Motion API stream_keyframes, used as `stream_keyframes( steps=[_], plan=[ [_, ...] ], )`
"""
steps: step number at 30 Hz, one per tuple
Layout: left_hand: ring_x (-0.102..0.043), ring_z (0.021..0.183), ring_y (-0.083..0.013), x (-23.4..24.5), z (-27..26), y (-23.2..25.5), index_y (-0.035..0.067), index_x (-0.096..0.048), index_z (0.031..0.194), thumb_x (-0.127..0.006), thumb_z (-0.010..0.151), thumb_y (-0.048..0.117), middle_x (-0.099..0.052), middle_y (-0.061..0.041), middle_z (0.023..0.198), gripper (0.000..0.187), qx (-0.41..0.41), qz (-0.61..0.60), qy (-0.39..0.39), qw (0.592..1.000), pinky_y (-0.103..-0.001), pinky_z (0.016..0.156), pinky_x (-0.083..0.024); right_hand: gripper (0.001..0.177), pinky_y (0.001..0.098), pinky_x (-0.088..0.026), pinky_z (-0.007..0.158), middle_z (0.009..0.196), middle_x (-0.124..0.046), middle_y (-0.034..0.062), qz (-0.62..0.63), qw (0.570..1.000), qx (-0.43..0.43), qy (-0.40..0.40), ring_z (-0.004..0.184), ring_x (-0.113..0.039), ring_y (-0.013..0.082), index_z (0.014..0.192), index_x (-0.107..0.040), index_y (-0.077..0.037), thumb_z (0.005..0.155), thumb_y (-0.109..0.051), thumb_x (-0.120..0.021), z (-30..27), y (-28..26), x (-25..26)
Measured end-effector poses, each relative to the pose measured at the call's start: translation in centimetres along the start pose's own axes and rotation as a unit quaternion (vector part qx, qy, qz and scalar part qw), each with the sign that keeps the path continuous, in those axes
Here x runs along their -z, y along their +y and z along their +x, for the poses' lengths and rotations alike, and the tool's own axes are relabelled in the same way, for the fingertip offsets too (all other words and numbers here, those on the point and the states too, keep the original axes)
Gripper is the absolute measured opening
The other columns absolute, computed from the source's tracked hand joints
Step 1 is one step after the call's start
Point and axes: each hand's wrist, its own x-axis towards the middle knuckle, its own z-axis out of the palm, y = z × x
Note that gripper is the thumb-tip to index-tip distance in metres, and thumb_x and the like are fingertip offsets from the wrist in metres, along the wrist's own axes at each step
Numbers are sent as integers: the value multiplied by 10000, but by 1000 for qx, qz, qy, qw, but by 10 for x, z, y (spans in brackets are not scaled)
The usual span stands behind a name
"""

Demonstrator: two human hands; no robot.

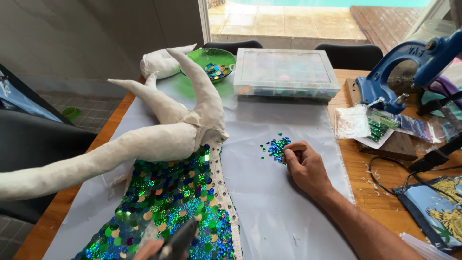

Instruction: Applying sequins to a garment using a hot glue gun and a small placement tool

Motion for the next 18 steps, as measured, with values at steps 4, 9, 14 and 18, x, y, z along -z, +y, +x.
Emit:
stream_keyframes(
  steps=[4,9,14,18],
  plan=[
    [-524,588,-193,-217,-122,145,162,-648,647,-819,761,470,-497,-34,597,370,-66,238,512,822,-298,617,-384,98,275,-447,535,747,-682,95,45,997,-56,-23,540,-550,155,1020,-625,-52,1015,-142,-585,-10,-15,-5],
    [-642,716,-145,-205,-125,186,241,-727,991,-635,863,637,-616,-3,749,426,46,266,325,906,-307,696,-476,89,285,-452,521,749,-676,120,91,992,-65,-54,532,-551,180,1011,-634,-48,1015,-122,-583,-26,-24,-18],
    [-729,727,-162,-229,-139,230,304,-614,1143,-441,935,722,-670,-29,765,497,152,303,287,896,-349,774,-536,102,281,-473,557,769,-699,124,68,991,-78,-85,549,-566,181,1014,-656,-54,1008,-133,-591,-33,-32,-20],
    [-760,735,-182,-232,-138,237,247,-600,1066,-396,935,749,-693,-35,683,557,159,314,275,895,-346,830,-551,96,288,-461,527,751,-677,122,83,989,-83,-89,540,-560,192,1020,-647,-50,1014,-126,-589,-31,-30,-21]
  ],
)
